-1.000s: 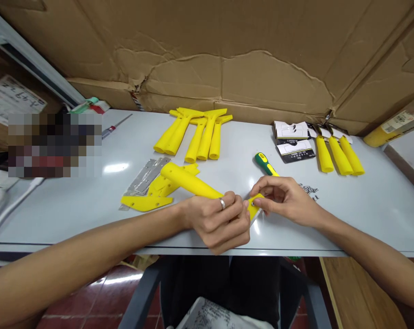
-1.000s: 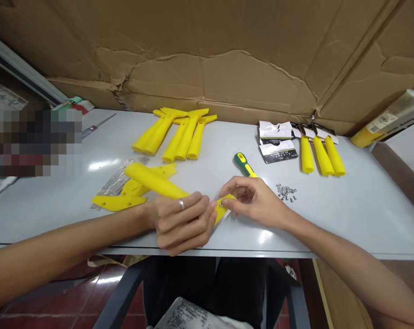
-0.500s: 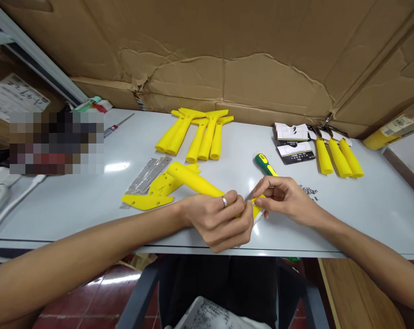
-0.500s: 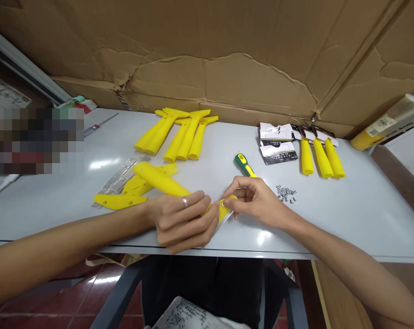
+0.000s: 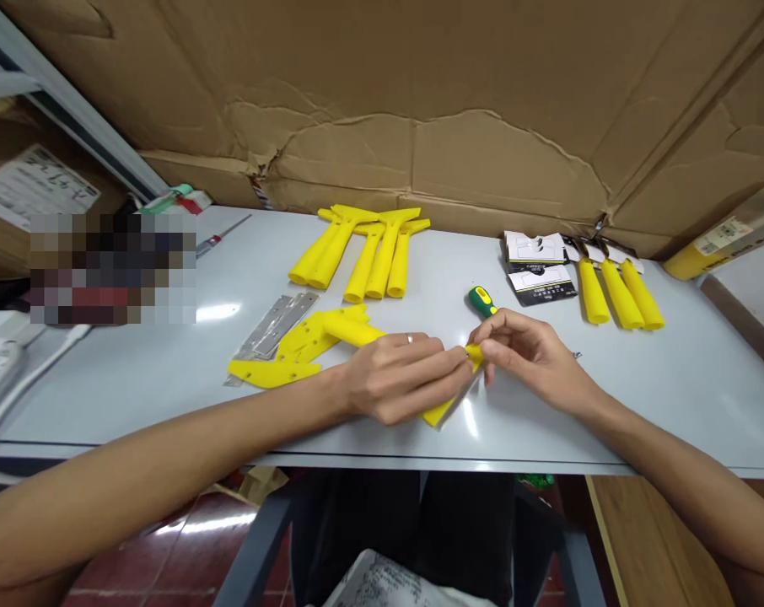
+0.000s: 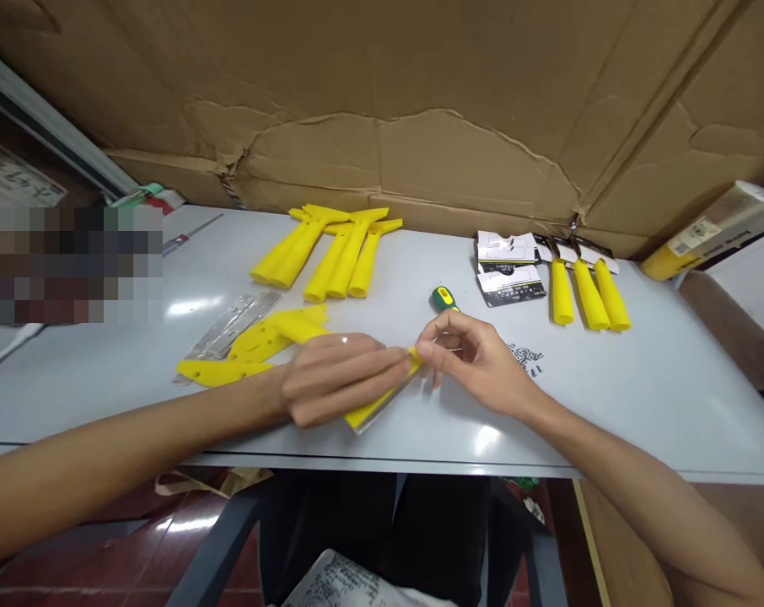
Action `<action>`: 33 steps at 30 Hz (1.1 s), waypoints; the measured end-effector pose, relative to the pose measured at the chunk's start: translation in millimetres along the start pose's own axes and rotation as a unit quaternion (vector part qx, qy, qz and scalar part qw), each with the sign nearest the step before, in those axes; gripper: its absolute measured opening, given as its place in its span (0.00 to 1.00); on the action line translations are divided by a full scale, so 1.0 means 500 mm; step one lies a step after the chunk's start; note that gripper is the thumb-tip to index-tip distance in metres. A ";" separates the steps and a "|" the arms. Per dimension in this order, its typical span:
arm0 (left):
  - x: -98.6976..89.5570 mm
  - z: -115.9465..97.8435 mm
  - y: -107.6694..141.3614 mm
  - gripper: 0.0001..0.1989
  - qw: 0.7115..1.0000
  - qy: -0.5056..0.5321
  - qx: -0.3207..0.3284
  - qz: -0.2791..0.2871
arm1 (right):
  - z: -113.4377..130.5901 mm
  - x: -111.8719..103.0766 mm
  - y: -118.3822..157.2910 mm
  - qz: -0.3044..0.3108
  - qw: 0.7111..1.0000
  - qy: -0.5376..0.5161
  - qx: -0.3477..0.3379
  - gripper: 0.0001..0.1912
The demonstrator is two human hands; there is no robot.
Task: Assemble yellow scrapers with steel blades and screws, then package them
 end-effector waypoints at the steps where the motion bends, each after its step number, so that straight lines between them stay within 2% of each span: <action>1: -0.003 0.015 -0.001 0.11 0.999 0.010 -0.043 -0.002 | 0.014 0.000 0.000 0.002 0.999 0.022 -0.030 0.10; 4: -0.005 0.074 -0.014 0.10 0.977 0.088 -0.195 0.012 | 0.049 0.001 0.005 0.004 0.991 0.068 -0.119 0.14; 6: 0.003 0.115 -0.024 0.07 0.941 0.160 -0.297 0.038 | 0.058 -0.006 0.008 -0.017 0.984 0.086 -0.154 0.15; 9: 0.045 0.161 -0.016 0.08 0.848 0.255 -0.445 0.132 | 0.054 -0.019 0.011 -0.054 0.982 0.091 -0.158 0.13; 11: 0.076 0.166 -0.006 0.10 0.787 0.318 -0.494 0.187 | 0.049 -0.023 0.013 -0.065 0.984 0.072 -0.147 0.11; 13: 0.099 0.164 0.004 0.11 0.741 0.360 -0.525 0.216 | 0.047 -0.026 0.014 -0.078 0.986 0.046 -0.138 0.13; 15: 0.114 0.164 0.016 0.11 0.711 0.377 -0.548 0.228 | 0.049 -0.027 0.016 -0.093 0.986 0.037 -0.134 0.18; 17: 0.125 0.160 0.025 0.12 0.692 0.388 -0.561 0.235 | 0.053 -0.026 0.017 -0.103 0.985 0.043 -0.135 0.19; 23: 0.145 0.144 0.050 0.14 0.634 0.443 -0.589 0.234 | 0.042 -0.023 0.012 -0.097 0.989 0.031 -0.107 0.13; 33: 0.171 0.129 0.078 0.18 0.538 0.550 -0.609 0.194 | 0.031 -0.020 0.001 -0.091 0.993 -0.002 -0.072 0.14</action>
Point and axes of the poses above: each hand's wrist, its own y-axis away from the middle knuckle, its own x-axis out of the palm, z = x × y, the point moved 10 cm from there along -y, towards the middle knuckle, and after that the axes turned 13 degrees about -y, right-handed, at the moved point
